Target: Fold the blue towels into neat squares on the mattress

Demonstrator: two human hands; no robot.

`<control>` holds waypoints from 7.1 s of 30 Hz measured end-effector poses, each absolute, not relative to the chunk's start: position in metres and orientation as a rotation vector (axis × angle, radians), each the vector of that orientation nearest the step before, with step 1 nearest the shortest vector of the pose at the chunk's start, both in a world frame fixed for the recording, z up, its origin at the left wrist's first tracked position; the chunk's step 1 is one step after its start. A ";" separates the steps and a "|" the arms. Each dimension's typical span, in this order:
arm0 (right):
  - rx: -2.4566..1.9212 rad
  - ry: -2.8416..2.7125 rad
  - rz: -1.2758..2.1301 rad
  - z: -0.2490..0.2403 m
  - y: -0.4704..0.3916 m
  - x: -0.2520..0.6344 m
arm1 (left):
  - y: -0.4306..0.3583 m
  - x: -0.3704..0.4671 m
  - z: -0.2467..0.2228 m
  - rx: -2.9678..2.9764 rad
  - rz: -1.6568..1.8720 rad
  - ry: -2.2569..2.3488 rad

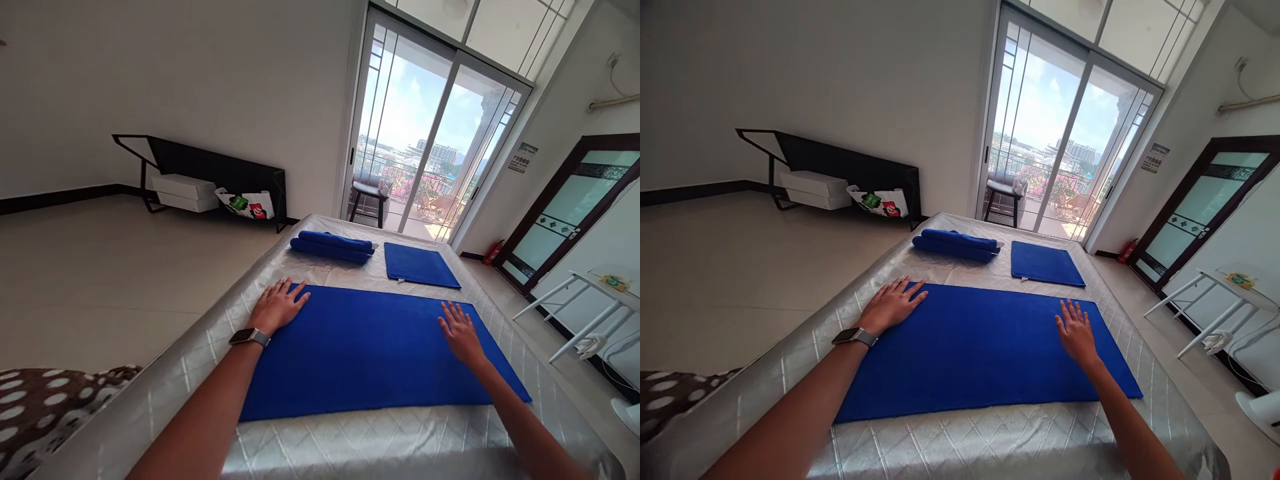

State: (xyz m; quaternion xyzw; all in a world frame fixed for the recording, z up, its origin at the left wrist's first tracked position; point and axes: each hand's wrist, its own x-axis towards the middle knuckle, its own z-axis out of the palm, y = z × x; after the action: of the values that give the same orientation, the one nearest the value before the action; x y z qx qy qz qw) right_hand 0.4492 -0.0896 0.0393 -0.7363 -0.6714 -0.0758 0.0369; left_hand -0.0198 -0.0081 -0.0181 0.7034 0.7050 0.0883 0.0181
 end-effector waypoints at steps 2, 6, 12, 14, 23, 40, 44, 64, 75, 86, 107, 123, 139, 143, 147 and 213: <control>-2.016 -2.283 -0.099 0.037 -0.081 0.397 | -0.009 -0.020 -0.018 2.186 0.271 2.182; -1.793 -2.481 0.177 0.034 -0.066 0.312 | -0.011 -0.019 -0.017 2.201 0.255 2.200; -1.910 -2.456 0.250 0.017 -0.046 0.333 | -0.012 -0.022 -0.018 2.223 0.211 2.176; -2.015 -2.395 0.194 0.014 -0.039 0.370 | -0.011 -0.024 -0.020 2.228 0.226 2.169; -2.476 -2.034 0.064 0.011 -0.020 0.557 | -0.011 -0.027 -0.016 2.193 0.184 2.159; -2.516 -2.073 -0.030 0.031 -0.017 0.538 | -0.013 -0.018 -0.014 2.206 0.228 2.196; -2.262 -2.166 0.102 0.036 -0.017 0.457 | -0.014 -0.017 -0.014 2.213 0.234 2.192; -2.384 -2.099 0.192 0.019 -0.034 0.507 | 0.004 -0.046 -0.047 2.375 0.157 2.129; -2.475 -1.859 0.206 0.009 -0.033 0.559 | 0.004 -0.058 -0.045 2.399 0.030 2.124; -2.455 -1.857 0.029 0.016 -0.037 0.549 | -0.002 -0.045 -0.029 2.465 0.080 2.108; -1.886 -2.332 0.431 0.014 -0.059 0.341 | -0.001 -0.035 -0.025 2.300 0.063 2.174; -2.515 -1.820 0.225 0.024 -0.044 0.552 | 0.009 -0.046 -0.037 2.338 0.035 2.202; -2.002 -2.207 0.189 0.033 -0.118 0.440 | 0.007 -0.035 -0.032 2.303 0.070 2.246; -1.829 -2.305 0.318 0.026 -0.140 0.382 | 0.009 -0.036 -0.034 2.327 0.099 2.217; -1.791 -2.345 0.399 0.017 -0.146 0.358 | 0.007 -0.034 -0.029 2.300 0.153 2.202; -1.760 -1.233 0.248 0.001 -0.202 0.532 | 0.043 0.487 0.023 2.429 0.356 1.231</control>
State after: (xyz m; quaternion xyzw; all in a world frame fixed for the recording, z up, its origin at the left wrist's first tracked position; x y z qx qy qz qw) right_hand 0.5324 -0.2015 0.0010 -0.7183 -0.5032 0.1011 0.4698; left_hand 0.4870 0.0433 0.0233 0.8673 0.4395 0.1270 0.1963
